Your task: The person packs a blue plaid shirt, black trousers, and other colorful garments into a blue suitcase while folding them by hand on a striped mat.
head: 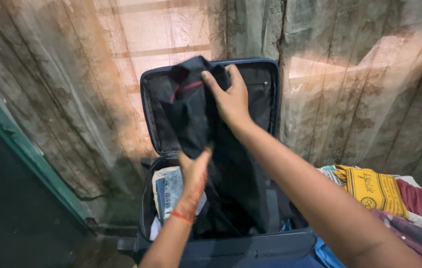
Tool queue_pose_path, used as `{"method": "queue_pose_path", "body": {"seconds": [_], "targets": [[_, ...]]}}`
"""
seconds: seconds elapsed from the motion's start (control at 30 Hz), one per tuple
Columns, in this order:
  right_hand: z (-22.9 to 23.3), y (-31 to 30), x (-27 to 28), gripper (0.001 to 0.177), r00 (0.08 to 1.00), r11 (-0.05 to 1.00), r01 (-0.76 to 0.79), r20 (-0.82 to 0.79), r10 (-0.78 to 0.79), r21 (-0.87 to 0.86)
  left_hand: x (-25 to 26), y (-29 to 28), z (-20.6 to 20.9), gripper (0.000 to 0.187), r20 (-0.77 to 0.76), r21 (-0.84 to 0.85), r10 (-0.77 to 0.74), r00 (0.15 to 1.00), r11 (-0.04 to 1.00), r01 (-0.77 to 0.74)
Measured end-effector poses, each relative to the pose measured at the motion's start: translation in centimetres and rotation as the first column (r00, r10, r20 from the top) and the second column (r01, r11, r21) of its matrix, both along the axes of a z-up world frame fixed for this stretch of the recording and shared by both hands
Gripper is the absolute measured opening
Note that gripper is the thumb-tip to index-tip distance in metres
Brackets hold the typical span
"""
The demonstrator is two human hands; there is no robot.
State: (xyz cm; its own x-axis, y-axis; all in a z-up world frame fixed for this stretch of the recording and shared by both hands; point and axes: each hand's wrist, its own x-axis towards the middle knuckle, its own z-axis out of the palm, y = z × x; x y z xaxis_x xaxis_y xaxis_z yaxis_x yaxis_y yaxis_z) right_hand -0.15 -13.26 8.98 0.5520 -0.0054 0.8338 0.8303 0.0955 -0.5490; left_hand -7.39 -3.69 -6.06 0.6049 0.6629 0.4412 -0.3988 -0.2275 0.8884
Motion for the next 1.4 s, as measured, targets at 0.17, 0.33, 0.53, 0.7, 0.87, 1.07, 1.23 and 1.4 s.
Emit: {"method": "queue_pose_path", "body": {"seconds": [0.17,0.33,0.53,0.7,0.87,1.07,1.23,1.4], "targets": [[-2.7,-3.9,5.3,0.111,0.790,0.746,-0.611,-0.267,0.552,-0.266,-0.1,5.5,7.2,0.080,0.374,-0.486,-0.363,0.854,0.708,0.513],[-11.6,-0.3,3.1,0.110,0.487,0.419,-0.864,-0.676,0.553,-0.280,0.5,10.2,14.6,0.074,0.474,-0.359,-0.489,0.732,0.652,0.668],[-10.9,4.0,-1.9,0.096,0.429,0.243,-0.903,-0.720,0.545,-0.354,1.5,13.1,18.7,0.068,0.477,-0.253,-0.539,0.694,0.672,0.696],[-9.3,4.2,-4.5,0.078,0.302,0.391,-0.920,-0.631,0.715,0.003,2.1,16.1,23.1,0.065,0.531,-0.187,-0.454,0.716,0.761,0.621],[-3.0,4.7,-2.6,0.045,0.648,0.706,-0.698,-0.311,0.695,0.123,2.7,14.2,18.9,0.063,0.472,-0.355,-0.403,0.784,0.727,0.588],[3.7,5.5,-3.5,0.053,0.905,0.924,-0.328,-0.348,0.246,-0.199,2.6,10.3,15.8,0.063,0.383,-0.439,-0.459,0.802,0.673,0.595],[3.0,3.4,-5.9,0.061,0.780,0.864,-0.501,-0.407,0.475,0.048,1.8,10.9,17.5,0.065,0.352,-0.457,-0.604,0.715,0.557,0.694],[2.0,1.0,-4.5,0.051,0.641,0.767,-0.562,-0.423,0.640,0.310,6.4,10.8,17.2,0.048,0.166,-0.317,-0.738,0.654,0.588,0.744]]}}
